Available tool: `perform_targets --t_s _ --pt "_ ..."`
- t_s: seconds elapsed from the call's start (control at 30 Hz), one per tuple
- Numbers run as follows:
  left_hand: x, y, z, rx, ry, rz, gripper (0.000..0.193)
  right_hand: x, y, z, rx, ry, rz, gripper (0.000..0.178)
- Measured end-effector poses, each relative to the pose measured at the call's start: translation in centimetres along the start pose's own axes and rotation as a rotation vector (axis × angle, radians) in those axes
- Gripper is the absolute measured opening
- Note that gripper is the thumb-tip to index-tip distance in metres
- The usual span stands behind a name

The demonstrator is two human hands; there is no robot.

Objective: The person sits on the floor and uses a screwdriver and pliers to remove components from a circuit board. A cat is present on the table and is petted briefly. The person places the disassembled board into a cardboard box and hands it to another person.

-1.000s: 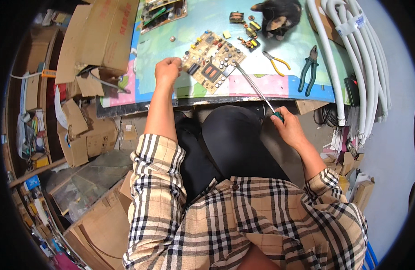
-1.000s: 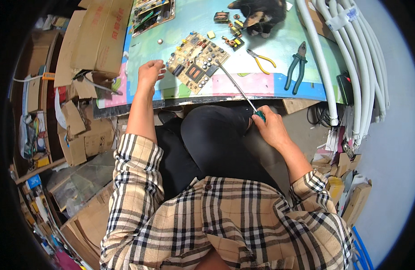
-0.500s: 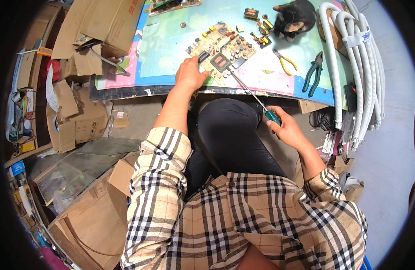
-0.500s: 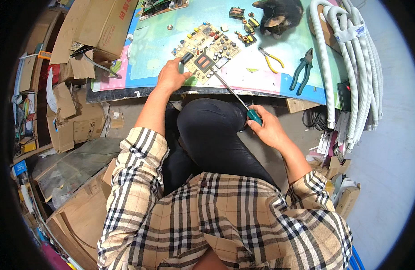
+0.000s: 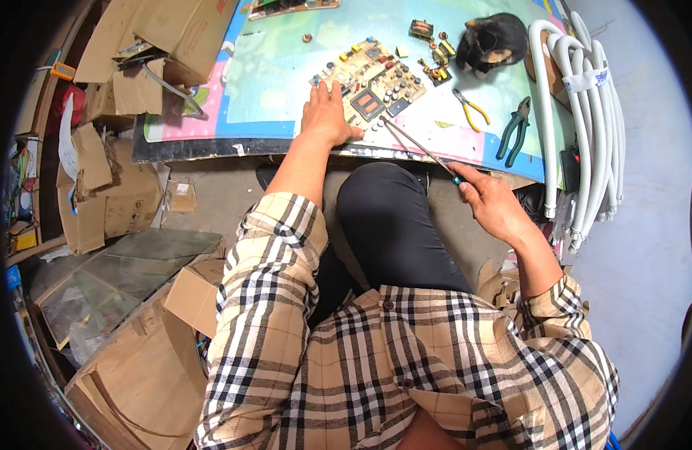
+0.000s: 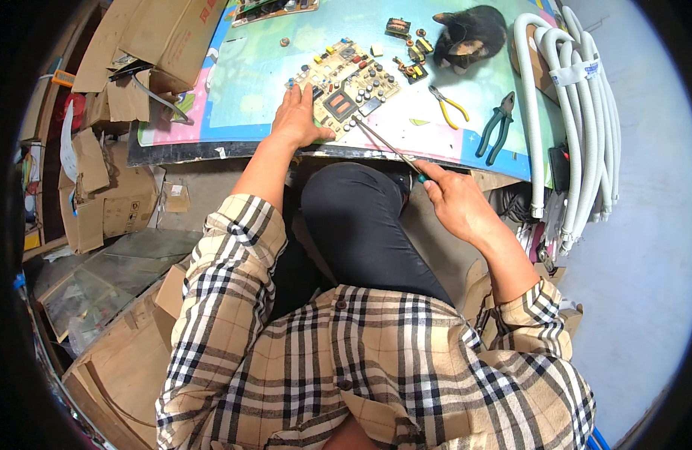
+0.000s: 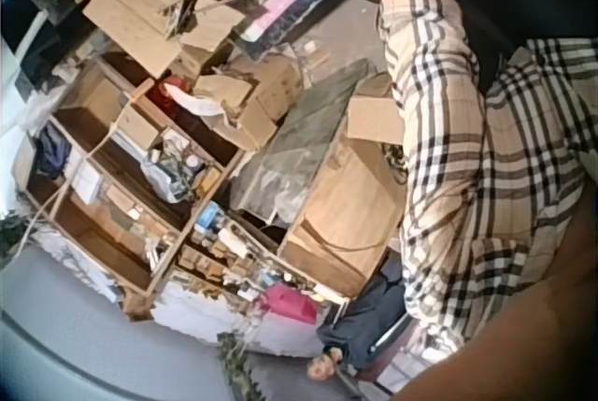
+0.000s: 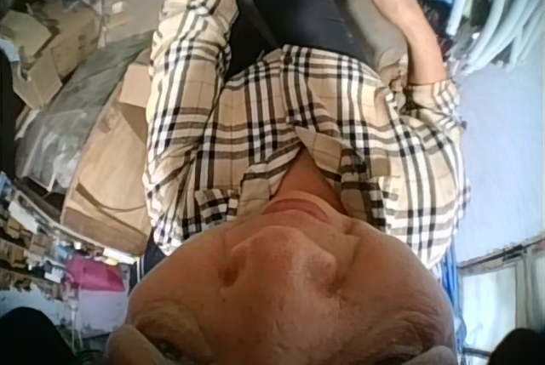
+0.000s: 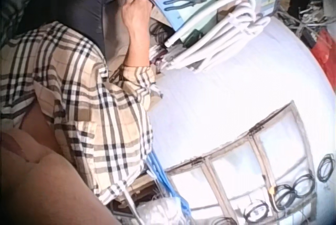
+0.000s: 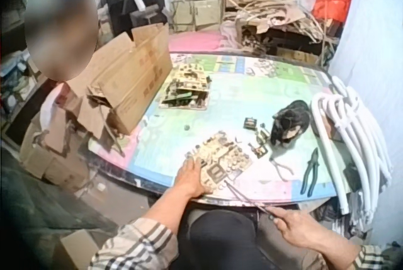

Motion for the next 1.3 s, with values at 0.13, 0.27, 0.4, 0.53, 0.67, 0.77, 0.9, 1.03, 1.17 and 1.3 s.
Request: perform_targets --t_s 0.13,0.27,0.4,0.53,0.67,0.77,0.9,1.03,1.17,1.3 --pt "-0.2 0.1 0.0 -0.005 0.001 0.054 0.123 0.5 -1.2 1.8 0.04 0.038 0.053 0.037" --pt "0.1 0.0 0.4 -0.039 0.011 0.059 0.117 0.4 -1.3 1.9 0.197 0.192 0.117 0.037" --pt "1.9 -0.7 0.9 -0.14 -0.052 0.013 0.066 -0.5 0.0 0.4 0.367 0.183 0.069 0.037" --pt "2.8 -1.3 1.8 -0.178 -0.074 -0.191 0.026 -1.6 0.7 -0.3 0.474 0.176 -0.003 0.037" --pt "3.7 -2.6 1.6 -0.201 -0.088 -0.145 0.027 -3.1 1.2 -1.6 0.451 0.193 -0.154 0.037" --pt "4.3 -2.4 1.3 -0.132 -0.058 -0.124 0.031 -4.0 2.0 -2.6 0.514 0.233 -0.181 0.038" --pt "4.8 -1.9 1.7 0.011 0.059 -0.139 0.038 -4.2 3.6 -4.0 0.54 0.268 -0.204 0.037" --pt "4.9 -2.4 1.5 0.043 0.109 -0.082 0.04 -3.3 4.6 -4.8 0.591 0.245 -0.208 0.037" --pt "3.6 -4.3 -0.1 -0.02 0.123 -0.018 0.042 -2.8 5.6 -5.0 0.611 0.238 -0.215 0.036" --pt "3.3 -5.0 -0.1 0.02 0.161 -0.075 0.041 -2.5 5.8 -4.8 0.697 0.217 -0.217 0.037"
Point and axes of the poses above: each hand's wrist, its own x-axis towards the middle knuckle, its own y-axis out of the palm, z = x × y, the point moved 4 cm from there along x, towards the middle knuckle, and after that the axes turned 2 degrees about -x, right-handed, at the moved point
